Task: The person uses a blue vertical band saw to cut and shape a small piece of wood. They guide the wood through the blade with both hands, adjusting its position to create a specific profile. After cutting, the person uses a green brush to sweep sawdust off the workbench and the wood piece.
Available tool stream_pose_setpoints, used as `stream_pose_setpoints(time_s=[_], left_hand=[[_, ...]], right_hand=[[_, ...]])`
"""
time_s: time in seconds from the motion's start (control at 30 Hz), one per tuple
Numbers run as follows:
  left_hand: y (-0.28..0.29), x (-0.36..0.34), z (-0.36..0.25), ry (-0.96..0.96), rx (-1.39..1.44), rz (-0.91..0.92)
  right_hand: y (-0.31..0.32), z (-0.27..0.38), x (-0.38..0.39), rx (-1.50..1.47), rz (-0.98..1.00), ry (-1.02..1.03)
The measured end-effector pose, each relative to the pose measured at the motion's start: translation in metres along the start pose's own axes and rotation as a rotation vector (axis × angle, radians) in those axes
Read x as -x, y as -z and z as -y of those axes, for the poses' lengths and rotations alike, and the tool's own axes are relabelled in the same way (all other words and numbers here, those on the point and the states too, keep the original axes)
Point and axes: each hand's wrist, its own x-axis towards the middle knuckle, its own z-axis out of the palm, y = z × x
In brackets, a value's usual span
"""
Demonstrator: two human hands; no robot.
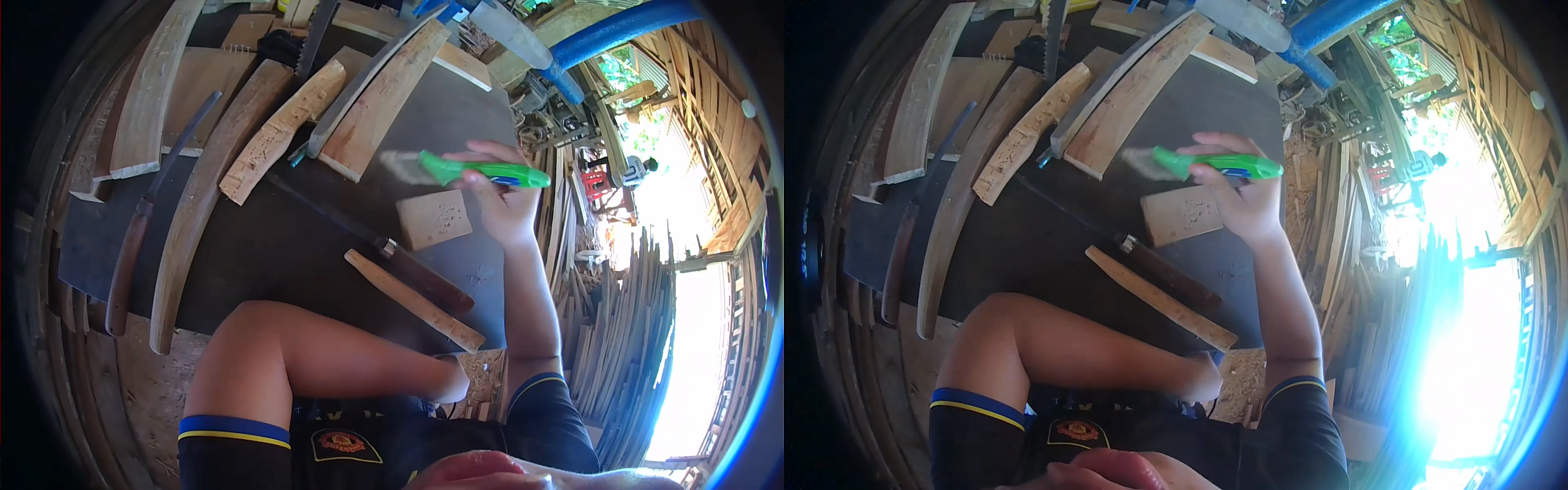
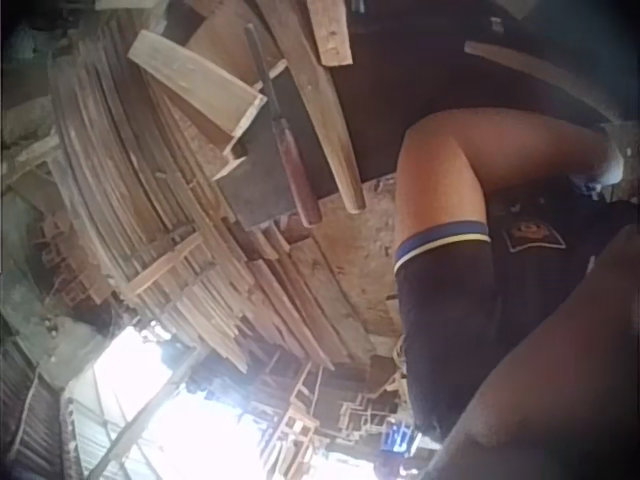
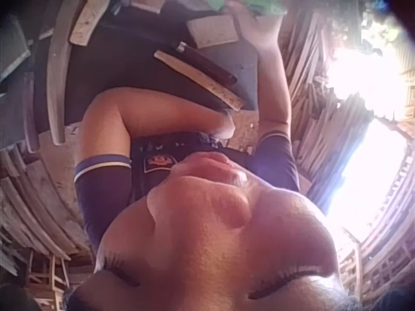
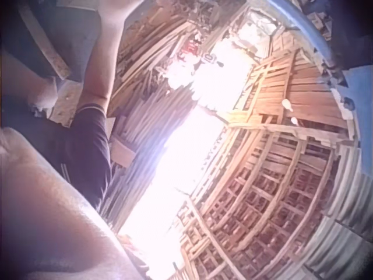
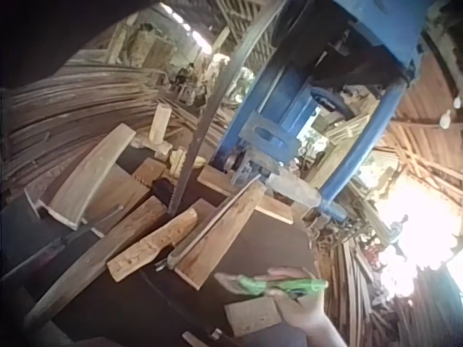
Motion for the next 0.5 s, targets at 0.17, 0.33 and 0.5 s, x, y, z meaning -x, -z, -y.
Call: stream_pose_setpoints(time_s=[0.17,0.33,0.5], left_hand=[[0.013,0.012,0.000,-0.021,0.082,0.006],[0.003,0.004,-0.001,0.026,0.077,-0.015],[0.010,0.000,-0.006,0.054,0.077,0.112]], right_hand=[[0.000,-0.027,-0.014,0.238,-0.160,0.101],[-0.026,-0.020,-0.002,0.123,0.077,0.163],[-0.014,-0.002,0.005,-0.350,0.262,0.088]])
